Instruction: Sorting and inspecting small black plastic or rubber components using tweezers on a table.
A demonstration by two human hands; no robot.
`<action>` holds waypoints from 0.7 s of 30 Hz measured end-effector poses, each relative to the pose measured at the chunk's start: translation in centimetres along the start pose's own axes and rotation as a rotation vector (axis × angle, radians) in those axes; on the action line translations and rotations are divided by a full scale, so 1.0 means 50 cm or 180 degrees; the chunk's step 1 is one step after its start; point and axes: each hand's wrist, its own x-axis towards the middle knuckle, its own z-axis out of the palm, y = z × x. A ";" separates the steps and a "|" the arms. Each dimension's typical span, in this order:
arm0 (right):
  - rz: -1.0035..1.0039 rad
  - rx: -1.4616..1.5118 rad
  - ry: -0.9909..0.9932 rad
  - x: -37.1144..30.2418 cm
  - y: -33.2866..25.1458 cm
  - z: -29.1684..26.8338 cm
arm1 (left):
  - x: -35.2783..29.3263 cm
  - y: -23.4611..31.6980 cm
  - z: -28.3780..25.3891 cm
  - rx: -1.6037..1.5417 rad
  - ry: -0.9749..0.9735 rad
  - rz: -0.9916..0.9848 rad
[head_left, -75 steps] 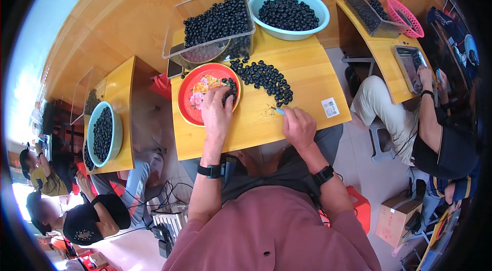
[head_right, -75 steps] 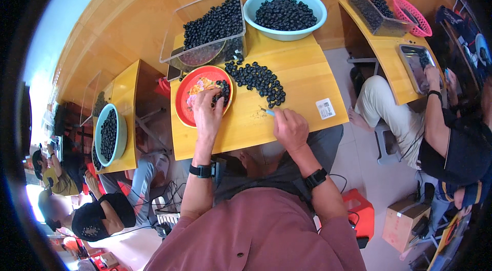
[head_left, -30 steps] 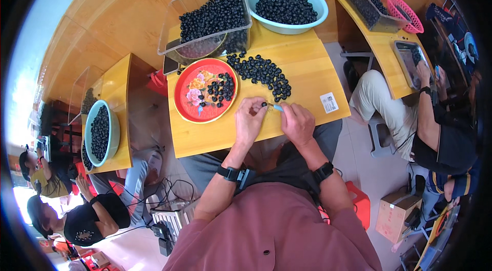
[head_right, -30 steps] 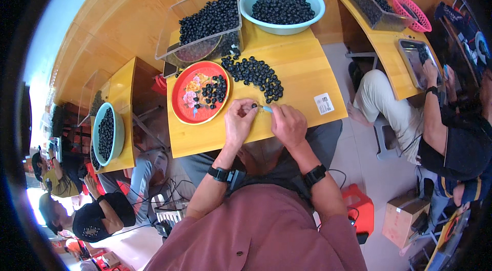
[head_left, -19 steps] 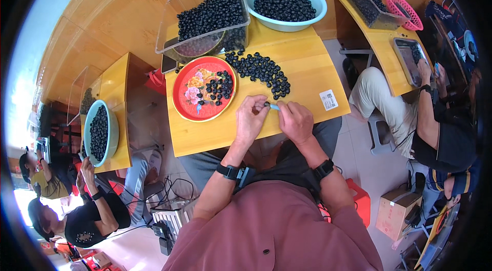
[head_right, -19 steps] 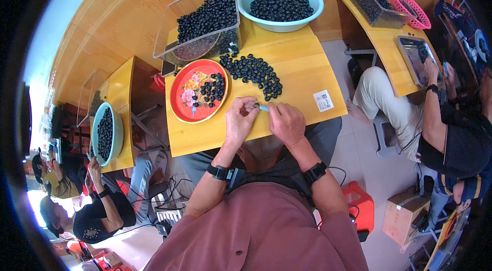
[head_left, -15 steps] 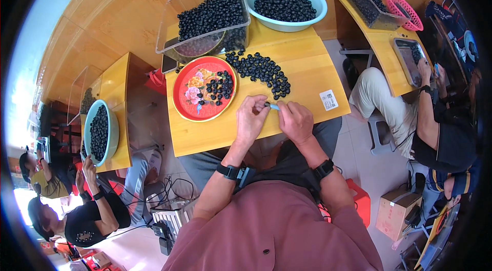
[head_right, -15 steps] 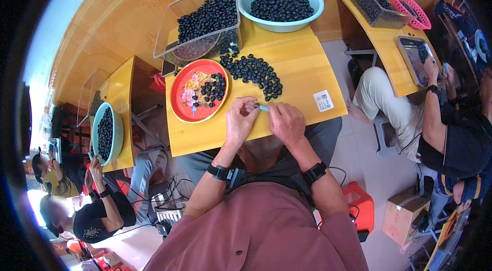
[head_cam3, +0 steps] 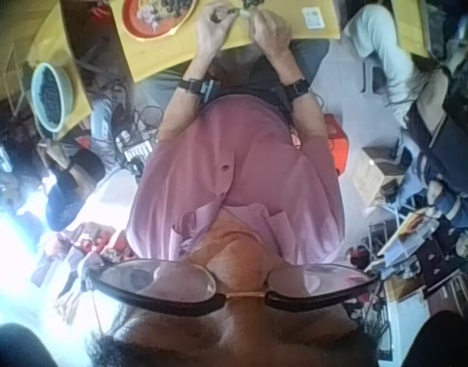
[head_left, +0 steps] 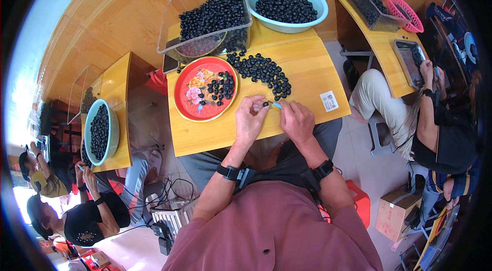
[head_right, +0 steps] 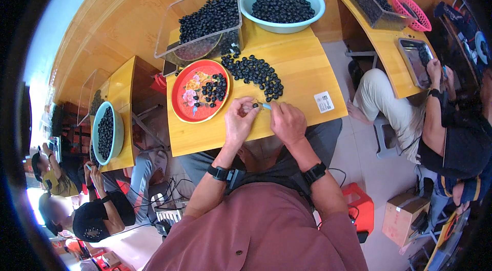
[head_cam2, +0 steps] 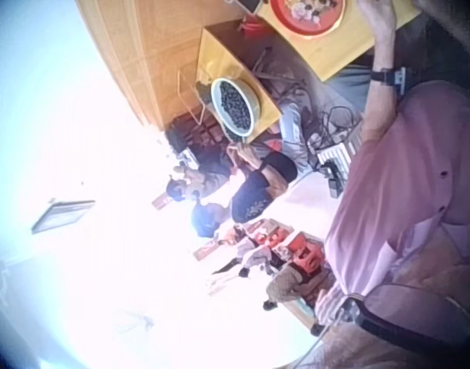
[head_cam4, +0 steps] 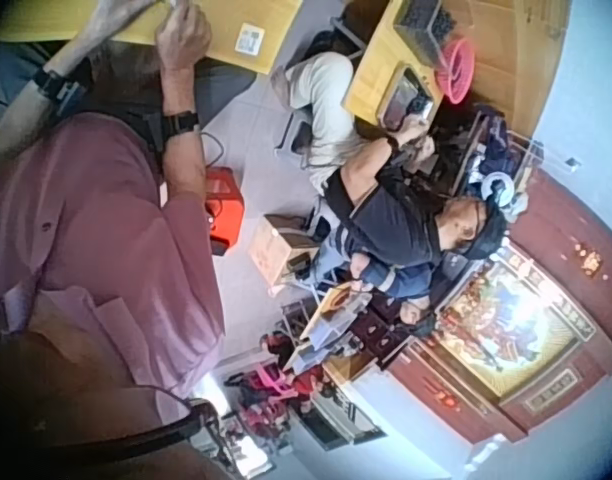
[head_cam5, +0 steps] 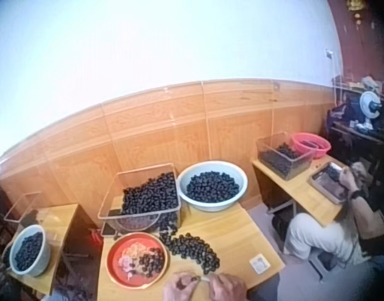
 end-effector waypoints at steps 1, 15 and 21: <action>-0.0014 0.0010 0.0006 -0.001 0.000 -0.001 | 0.001 0.003 -0.004 0.0290 0.0010 0.0215; 0.0057 0.0006 0.0121 -0.002 -0.002 -0.012 | 0.048 0.036 -0.162 0.1438 0.0786 0.0641; 0.0034 0.0038 0.0220 -0.005 0.001 -0.004 | 0.077 0.040 -0.170 0.2093 0.0828 0.1096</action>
